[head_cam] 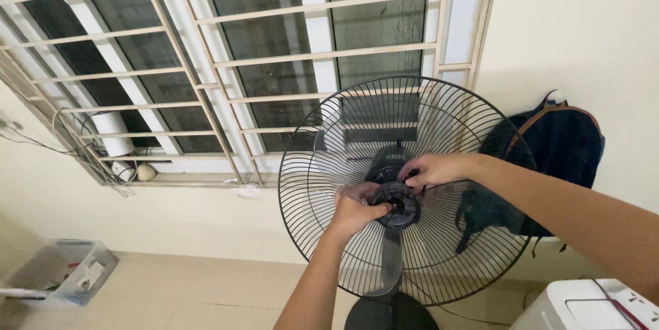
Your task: The person assembles a standing fan by attaching the fan blades to the motor hub, securing them with a central cap, and then attaching the front protective cage. The person handles the fan blades, the central cap, and the front cage during the process.
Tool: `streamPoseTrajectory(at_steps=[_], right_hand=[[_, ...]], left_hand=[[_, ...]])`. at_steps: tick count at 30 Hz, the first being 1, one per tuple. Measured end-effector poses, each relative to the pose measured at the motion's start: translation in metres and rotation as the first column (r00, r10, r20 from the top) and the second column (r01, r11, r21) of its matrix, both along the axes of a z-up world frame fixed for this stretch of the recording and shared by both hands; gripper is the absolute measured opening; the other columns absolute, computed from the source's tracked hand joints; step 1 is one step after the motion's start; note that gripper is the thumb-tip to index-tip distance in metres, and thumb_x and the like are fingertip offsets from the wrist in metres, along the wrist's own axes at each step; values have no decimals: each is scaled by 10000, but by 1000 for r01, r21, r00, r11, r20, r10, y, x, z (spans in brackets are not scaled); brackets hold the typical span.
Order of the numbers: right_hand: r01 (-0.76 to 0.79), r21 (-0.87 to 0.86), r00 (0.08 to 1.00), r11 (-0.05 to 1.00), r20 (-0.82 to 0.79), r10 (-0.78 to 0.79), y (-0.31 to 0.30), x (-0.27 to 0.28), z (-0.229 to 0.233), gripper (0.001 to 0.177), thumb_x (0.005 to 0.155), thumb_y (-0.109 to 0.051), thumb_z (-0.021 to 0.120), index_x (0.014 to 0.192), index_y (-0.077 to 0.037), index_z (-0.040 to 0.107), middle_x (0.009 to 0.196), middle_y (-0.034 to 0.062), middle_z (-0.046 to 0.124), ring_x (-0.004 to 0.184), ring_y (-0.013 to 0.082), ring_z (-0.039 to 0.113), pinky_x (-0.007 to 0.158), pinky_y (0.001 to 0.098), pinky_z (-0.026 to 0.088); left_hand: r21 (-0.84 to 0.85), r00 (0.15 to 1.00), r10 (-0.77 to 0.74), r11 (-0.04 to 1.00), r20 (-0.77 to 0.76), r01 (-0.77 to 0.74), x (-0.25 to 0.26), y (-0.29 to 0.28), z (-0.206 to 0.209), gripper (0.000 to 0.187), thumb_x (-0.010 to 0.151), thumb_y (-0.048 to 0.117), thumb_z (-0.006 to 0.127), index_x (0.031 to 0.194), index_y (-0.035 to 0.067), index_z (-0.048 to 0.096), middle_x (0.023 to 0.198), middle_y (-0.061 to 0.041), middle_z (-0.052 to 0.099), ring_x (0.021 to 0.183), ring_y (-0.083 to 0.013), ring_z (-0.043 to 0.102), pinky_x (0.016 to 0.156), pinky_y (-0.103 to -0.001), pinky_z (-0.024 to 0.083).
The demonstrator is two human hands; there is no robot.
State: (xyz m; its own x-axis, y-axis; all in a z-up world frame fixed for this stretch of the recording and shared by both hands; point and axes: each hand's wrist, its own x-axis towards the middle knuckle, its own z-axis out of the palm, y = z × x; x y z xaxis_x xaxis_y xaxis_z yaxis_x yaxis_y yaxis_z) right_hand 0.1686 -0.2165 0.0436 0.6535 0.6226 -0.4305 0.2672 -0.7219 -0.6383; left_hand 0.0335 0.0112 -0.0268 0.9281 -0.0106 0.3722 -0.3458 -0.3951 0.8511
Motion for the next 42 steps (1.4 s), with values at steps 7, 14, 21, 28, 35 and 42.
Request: streamPoseTrajectory(at_steps=[7, 14, 21, 28, 35, 42], right_hand=[[21, 90, 948, 996, -317, 9, 3, -12, 15, 472, 1004, -231, 526, 1448, -78, 480, 1279, 181, 715, 1108, 266, 732, 934, 395, 609], [69, 61, 825, 996, -564, -23, 0, -11, 13, 509, 1051, -358, 462, 1417, -9, 513, 1405, 142, 635, 1259, 279, 614, 1072, 438, 501], [89, 228, 733, 970, -674, 91, 4, -30, 18, 433, 1033, -249, 421, 1398, -27, 492, 1311, 139, 660, 1119, 238, 645, 998, 424, 501], [62, 226, 690, 972, -713, 122, 13, -39, 30, 560, 956, -175, 405, 1504, -60, 429, 1364, 104, 648, 1153, 213, 647, 1018, 397, 508], [54, 65, 851, 996, -525, -11, 12, -33, 28, 637, 898, -140, 425, 1533, -121, 377, 1334, 78, 673, 1137, 197, 678, 990, 390, 537], [-285, 145, 958, 948, -5, 288, 4, -10, 1, 463, 942, -142, 604, 1393, -43, 613, 963, 66, 780, 859, 142, 718, 799, 290, 595]], left_hand=[[1, 999, -3, 1000, 55, 3, -6, 1, 10, 381, 656, 233, 860, 987, 62, 783, 851, -40, 792, 726, -112, 716, 728, -268, 579], [107, 996, 29, 993, 85, -38, 1, 3, 4, 437, 641, 326, 865, 1006, 98, 792, 812, -25, 773, 731, -137, 703, 816, -275, 500], [183, 995, 55, 981, 83, -69, 4, 6, -3, 488, 637, 403, 849, 1031, 124, 778, 858, -18, 766, 841, -178, 703, 1031, -342, 290], [139, 991, 23, 989, 128, -41, 3, 5, -3, 432, 661, 377, 850, 1002, 124, 774, 856, -13, 773, 851, -164, 707, 1042, -378, 281], [180, 992, 56, 981, 112, -76, 0, 5, -1, 424, 665, 351, 864, 1003, 113, 770, 834, -13, 767, 820, -161, 712, 1126, -405, 254], [185, 995, 57, 980, 85, -72, 0, 5, -2, 445, 660, 358, 868, 1015, 113, 757, 894, -2, 771, 935, -154, 713, 1159, -450, 203]])
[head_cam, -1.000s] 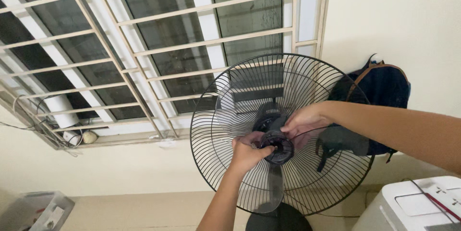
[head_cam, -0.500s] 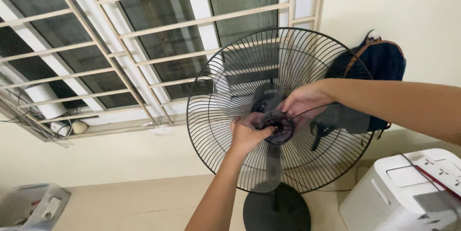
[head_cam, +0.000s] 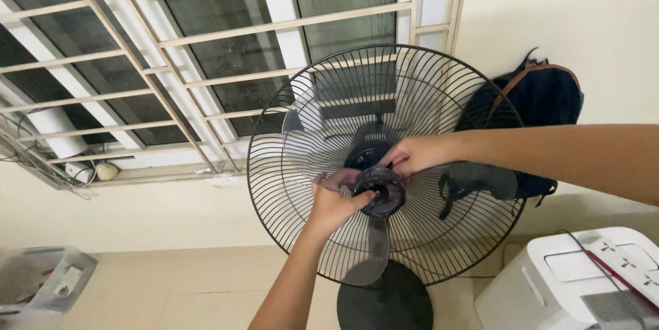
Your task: The person assembles a standing fan by attaching the fan blades to the motor hub, securing them with a central cap, and then attaching the front protective cage. The person handles the fan blades, the central cap, and the front cage during the process.
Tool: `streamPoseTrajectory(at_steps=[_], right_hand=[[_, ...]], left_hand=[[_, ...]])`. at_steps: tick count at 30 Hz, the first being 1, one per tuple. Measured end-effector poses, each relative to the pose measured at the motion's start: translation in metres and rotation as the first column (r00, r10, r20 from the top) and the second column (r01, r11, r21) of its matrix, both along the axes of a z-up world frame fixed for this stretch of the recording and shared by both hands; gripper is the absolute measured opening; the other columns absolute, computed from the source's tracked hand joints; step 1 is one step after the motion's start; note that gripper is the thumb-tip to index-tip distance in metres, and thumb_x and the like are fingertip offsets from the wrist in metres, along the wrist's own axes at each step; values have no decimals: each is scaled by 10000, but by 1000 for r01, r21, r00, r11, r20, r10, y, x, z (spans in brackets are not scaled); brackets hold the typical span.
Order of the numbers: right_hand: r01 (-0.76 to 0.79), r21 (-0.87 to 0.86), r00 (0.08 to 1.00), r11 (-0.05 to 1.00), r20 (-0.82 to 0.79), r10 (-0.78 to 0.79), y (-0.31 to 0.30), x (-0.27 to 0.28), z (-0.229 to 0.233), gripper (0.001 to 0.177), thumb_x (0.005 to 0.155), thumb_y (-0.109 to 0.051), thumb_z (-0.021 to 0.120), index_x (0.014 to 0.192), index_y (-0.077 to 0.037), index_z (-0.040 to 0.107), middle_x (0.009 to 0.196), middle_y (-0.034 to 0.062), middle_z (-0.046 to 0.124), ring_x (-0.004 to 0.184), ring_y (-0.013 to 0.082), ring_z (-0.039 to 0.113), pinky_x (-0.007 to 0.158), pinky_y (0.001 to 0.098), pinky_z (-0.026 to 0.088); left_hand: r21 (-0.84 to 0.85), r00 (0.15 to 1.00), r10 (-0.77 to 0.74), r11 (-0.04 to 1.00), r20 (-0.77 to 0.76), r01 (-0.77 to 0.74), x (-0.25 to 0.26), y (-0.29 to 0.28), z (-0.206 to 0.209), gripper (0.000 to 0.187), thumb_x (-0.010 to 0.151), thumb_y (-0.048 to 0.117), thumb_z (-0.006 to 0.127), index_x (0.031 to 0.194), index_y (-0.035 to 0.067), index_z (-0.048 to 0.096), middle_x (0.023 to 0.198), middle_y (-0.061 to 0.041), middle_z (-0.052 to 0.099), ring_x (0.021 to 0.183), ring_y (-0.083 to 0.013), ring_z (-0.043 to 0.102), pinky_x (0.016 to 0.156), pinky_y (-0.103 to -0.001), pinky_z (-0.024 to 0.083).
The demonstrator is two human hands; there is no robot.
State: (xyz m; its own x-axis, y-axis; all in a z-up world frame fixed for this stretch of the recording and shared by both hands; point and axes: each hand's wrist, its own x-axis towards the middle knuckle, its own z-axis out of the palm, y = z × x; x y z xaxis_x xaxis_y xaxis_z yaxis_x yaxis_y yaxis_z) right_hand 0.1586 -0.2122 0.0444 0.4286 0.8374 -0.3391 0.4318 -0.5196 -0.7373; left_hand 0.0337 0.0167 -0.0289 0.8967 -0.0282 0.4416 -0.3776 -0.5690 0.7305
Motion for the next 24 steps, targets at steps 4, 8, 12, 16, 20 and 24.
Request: streamPoseTrajectory(at_steps=[4, 8, 12, 16, 20, 24], right_hand=[[-75, -110, 994, 991, 67, 83, -9, 9, -3, 495, 960, -148, 591, 1451, -103, 549, 936, 64, 760, 847, 123, 678, 774, 277, 561], [-252, -11, 946, 968, 209, 249, -11, 0, 13, 398, 995, -197, 615, 1366, -53, 603, 1095, 63, 773, 989, 136, 684, 878, 313, 547], [13, -264, 908, 964, 406, 100, -27, -20, 63, 435, 954, -309, 598, 1374, -201, 640, 1108, 25, 787, 992, 150, 736, 892, 324, 572], [28, -37, 727, 999, 686, 5, -49, -49, 107, 377, 915, -331, 651, 1266, -216, 722, 1153, 26, 777, 964, 202, 735, 835, 349, 577], [-199, 129, 333, 971, 941, -56, -64, -57, 122, 278, 846, -183, 689, 1104, -124, 775, 1007, 55, 762, 922, 226, 712, 773, 356, 581], [-436, 149, 50, 887, 989, -142, -71, -46, 121, 233, 773, -89, 719, 1001, -49, 745, 1070, 98, 718, 1068, 302, 672, 860, 396, 567]], left_hand=[[33, 999, 15, 999, -31, -14, 1, 1, 0, 452, 660, 357, 864, 1030, 124, 750, 896, -2, 763, 957, -154, 704, 1190, -455, 170], [10, 999, 10, 1000, -39, -9, -1, 0, -2, 455, 660, 350, 867, 1034, 124, 743, 925, -2, 765, 1003, -158, 693, 1196, -467, 154], [24, 998, 13, 1000, -63, -12, -4, 1, -5, 471, 666, 358, 867, 1059, 133, 738, 929, -3, 745, 1021, -164, 686, 1207, -483, 147], [-28, 995, 41, 999, -87, -44, -5, -1, -7, 474, 658, 357, 882, 1052, 131, 748, 922, 1, 735, 1019, -175, 684, 1220, -509, 118], [-89, 993, 46, 994, -110, -56, -8, -2, -11, 476, 662, 370, 880, 1042, 118, 746, 905, 6, 738, 979, -178, 716, 1257, -522, 86], [-92, 987, 100, 989, -128, -112, -11, -3, -14, 522, 649, 409, 895, 1044, 96, 756, 909, -26, 749, 1015, -178, 726, 1269, -515, 39]])
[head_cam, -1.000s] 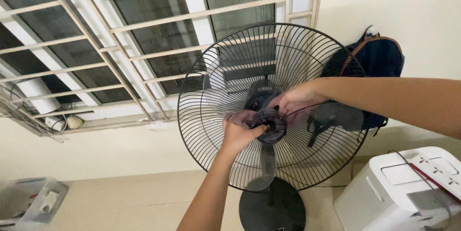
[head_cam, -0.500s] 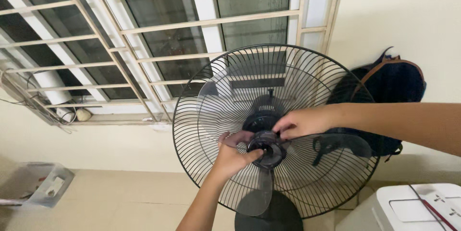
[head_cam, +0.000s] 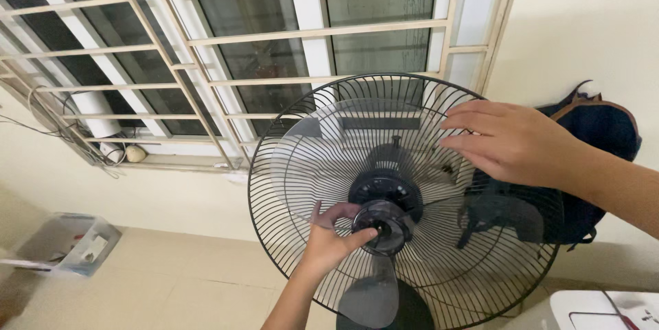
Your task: The person assembles a standing fan by attaching the fan blades to the motor hub, securing them with a central cap, and then attaching the front protective cage. The person handles the fan blades, the central cap, and the front cage during the process.
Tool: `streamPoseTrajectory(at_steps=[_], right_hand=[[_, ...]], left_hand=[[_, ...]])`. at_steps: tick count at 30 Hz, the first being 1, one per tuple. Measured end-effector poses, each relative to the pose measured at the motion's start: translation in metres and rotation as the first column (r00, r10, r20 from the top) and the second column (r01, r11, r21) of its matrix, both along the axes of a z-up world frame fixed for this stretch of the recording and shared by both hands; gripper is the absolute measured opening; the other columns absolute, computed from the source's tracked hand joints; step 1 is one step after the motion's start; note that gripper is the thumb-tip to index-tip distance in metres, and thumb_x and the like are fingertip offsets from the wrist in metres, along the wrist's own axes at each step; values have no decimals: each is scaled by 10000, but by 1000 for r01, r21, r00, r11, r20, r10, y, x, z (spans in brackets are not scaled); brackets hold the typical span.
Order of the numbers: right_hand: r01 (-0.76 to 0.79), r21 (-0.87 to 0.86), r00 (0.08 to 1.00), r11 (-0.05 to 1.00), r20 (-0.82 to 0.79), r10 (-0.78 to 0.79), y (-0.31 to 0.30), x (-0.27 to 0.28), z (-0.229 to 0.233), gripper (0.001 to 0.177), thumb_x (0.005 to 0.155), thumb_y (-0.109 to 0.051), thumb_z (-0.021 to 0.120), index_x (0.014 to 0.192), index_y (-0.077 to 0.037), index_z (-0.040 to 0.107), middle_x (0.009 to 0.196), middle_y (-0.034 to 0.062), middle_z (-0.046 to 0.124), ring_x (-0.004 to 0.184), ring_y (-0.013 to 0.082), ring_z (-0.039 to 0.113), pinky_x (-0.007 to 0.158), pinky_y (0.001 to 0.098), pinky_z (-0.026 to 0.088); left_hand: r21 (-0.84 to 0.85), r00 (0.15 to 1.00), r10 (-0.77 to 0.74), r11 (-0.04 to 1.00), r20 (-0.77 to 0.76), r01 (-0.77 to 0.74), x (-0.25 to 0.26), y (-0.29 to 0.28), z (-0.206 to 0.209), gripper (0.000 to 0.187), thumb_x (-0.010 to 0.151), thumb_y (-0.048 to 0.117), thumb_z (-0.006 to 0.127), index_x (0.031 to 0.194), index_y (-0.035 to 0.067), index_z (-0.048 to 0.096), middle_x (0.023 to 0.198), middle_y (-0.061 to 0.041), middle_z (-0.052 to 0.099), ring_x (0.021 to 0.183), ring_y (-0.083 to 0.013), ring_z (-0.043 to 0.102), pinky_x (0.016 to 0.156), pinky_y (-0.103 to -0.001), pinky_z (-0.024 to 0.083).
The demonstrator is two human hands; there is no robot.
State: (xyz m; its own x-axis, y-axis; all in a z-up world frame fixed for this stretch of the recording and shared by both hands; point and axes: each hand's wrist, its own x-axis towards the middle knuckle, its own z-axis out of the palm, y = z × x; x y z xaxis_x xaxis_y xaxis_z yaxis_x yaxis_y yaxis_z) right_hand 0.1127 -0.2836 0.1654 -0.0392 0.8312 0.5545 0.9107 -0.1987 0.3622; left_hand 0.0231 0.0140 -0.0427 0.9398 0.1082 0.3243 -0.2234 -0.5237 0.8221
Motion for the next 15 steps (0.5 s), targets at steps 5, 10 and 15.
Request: streamPoseTrajectory(at_steps=[5, 10, 15], right_hand=[[11, 54, 996, 998, -84, -6, -9, 1, -17, 299, 765, -70, 711, 1064, -53, 718, 1097, 96, 724, 1039, 280, 676, 871, 412, 567], [214, -240, 880, 947, -373, -294, 0, 6, -12, 377, 839, -167, 652, 1205, -163, 741, 1091, 57, 771, 927, 227, 726, 799, 366, 583], [324, -410, 530, 853, -668, -522, 7, 3, 5, 405, 912, -419, 619, 1249, -228, 737, 1107, -2, 806, 976, 171, 766, 895, 343, 584]], left_hand=[[-46, 999, 0, 999, -45, -2, 0, -2, -9, 521, 677, 452, 868, 1024, 79, 759, 991, -47, 793, 1106, -176, 708, 1271, -495, 6], [-65, 1000, 9, 998, 6, -8, 3, -2, -12, 515, 659, 446, 874, 1003, 76, 771, 987, -56, 800, 1099, -180, 710, 1261, -493, 15], [-81, 999, 44, 996, -9, -45, 3, -7, -19, 543, 645, 456, 880, 1029, 90, 764, 966, -53, 800, 1080, -182, 714, 1269, -480, 53]])
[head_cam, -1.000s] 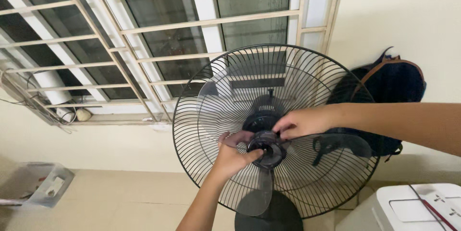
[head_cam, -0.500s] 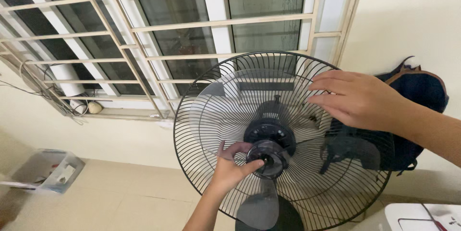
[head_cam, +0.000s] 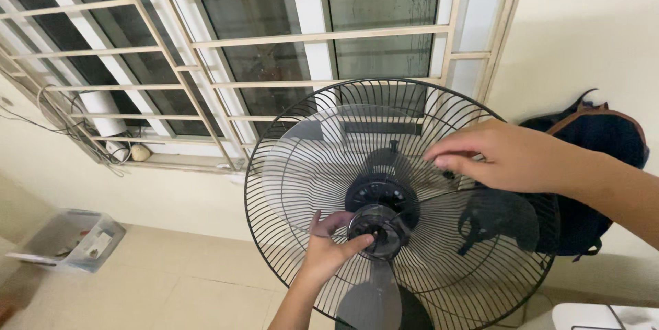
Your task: The person assembles a standing fan by attaching the fan blades to the motor hub, securing them with a central cap, and then attaching the front protective cage. The person handles the fan blades, the central cap, and the front cage during the process.
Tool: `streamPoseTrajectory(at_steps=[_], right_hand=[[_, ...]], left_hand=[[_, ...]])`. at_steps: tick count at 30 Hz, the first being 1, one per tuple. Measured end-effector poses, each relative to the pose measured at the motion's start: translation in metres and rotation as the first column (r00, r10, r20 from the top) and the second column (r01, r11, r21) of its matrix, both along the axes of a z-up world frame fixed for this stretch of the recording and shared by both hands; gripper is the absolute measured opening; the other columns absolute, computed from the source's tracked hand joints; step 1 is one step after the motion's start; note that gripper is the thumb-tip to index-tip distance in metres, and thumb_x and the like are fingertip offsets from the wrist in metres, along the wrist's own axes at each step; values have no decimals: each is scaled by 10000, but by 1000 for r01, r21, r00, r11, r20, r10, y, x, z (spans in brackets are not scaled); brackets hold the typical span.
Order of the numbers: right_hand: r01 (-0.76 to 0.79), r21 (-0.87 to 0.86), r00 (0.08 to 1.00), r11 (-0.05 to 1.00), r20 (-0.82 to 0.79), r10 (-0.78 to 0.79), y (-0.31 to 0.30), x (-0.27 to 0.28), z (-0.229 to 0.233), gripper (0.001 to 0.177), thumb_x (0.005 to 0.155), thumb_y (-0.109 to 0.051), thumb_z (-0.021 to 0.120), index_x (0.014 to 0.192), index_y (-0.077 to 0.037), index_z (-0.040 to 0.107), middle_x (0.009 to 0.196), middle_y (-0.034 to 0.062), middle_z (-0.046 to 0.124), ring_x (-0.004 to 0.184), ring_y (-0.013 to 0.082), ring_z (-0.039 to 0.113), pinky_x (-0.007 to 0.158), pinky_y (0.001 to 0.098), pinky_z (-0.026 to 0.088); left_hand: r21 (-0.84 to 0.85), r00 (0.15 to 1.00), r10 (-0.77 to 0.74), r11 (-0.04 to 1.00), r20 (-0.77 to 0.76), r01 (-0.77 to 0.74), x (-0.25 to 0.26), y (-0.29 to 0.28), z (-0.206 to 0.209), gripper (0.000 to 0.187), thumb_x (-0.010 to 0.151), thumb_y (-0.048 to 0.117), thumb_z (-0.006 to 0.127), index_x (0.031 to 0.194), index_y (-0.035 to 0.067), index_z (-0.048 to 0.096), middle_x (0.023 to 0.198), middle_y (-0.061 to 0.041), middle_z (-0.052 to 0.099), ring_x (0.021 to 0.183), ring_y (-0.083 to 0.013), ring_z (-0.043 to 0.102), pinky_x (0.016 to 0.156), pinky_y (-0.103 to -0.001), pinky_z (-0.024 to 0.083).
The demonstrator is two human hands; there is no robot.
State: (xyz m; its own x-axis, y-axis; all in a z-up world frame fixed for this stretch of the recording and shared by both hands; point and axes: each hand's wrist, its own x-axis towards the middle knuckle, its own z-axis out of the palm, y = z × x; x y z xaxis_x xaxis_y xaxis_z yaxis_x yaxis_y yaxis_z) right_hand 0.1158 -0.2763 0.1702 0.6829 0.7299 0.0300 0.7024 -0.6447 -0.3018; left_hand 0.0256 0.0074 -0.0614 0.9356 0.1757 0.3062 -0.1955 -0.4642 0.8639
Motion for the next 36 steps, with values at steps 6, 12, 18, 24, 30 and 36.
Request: streamPoseTrajectory(at_steps=[6, 12, 18, 24, 30, 36], right_hand=[[-90, -119, 907, 989, -420, 33, 11, 10, -16, 530, 934, -522, 521, 1365, -257, 677, 1185, 1, 764, 1177, 134, 684, 1049, 325, 510], [-168, 9, 705, 986, -698, 127, 19, 34, -40, 649, 935, -530, 413, 1476, -211, 575, 1341, 82, 666, 1255, 227, 662, 1078, 404, 542], [-215, 86, 306, 973, -940, 151, 24, 41, -54, 767, 964, -604, 352, 1570, -135, 352, 1560, 192, 489, 1425, 332, 528, 1159, 470, 430], [-243, 76, 167, 967, -979, 119, 38, 43, -71, 876, 942, -685, 332, 1605, -120, 232, 1645, 200, 342, 1499, 348, 398, 1209, 489, 338], [-314, 72, 148, 947, -981, 124, 49, 38, -81, 937, 938, -731, 287, 1608, -83, 194, 1666, 183, 304, 1515, 341, 363, 1211, 504, 320], [-107, 128, 79, 986, -987, 136, 49, 37, -107, 855, 955, -663, 328, 1580, -82, 286, 1608, 172, 418, 1454, 303, 422, 1165, 508, 360]], left_hand=[[59, 996, -9, 998, 85, 4, -3, 3, 1, 570, 646, 460, 903, 1044, 82, 750, 1013, -41, 789, 1150, -182, 672, 1243, -504, 32], [-31, 1000, -29, 999, -10, 29, -9, -3, 8, 546, 630, 458, 879, 1029, 102, 769, 1016, -31, 803, 1113, -166, 716, 1270, -496, -1], [-29, 999, -22, 999, -44, 21, -8, -2, 9, 535, 632, 430, 882, 1037, 101, 761, 961, -56, 806, 1050, -174, 738, 1276, -489, -12], [-11, 1000, -12, 1000, -20, 12, -4, -1, 4, 542, 622, 427, 893, 1034, 102, 756, 965, -51, 797, 1043, -173, 732, 1265, -496, 6], [5, 999, -35, 999, 37, 35, -1, 1, 2, 544, 627, 430, 900, 1035, 101, 754, 968, -37, 799, 1061, -160, 728, 1263, -504, -3], [45, 998, -49, 998, 27, 48, 2, 7, 4, 571, 612, 427, 901, 1055, 106, 736, 985, -12, 768, 1080, -149, 715, 1265, -506, -55]])
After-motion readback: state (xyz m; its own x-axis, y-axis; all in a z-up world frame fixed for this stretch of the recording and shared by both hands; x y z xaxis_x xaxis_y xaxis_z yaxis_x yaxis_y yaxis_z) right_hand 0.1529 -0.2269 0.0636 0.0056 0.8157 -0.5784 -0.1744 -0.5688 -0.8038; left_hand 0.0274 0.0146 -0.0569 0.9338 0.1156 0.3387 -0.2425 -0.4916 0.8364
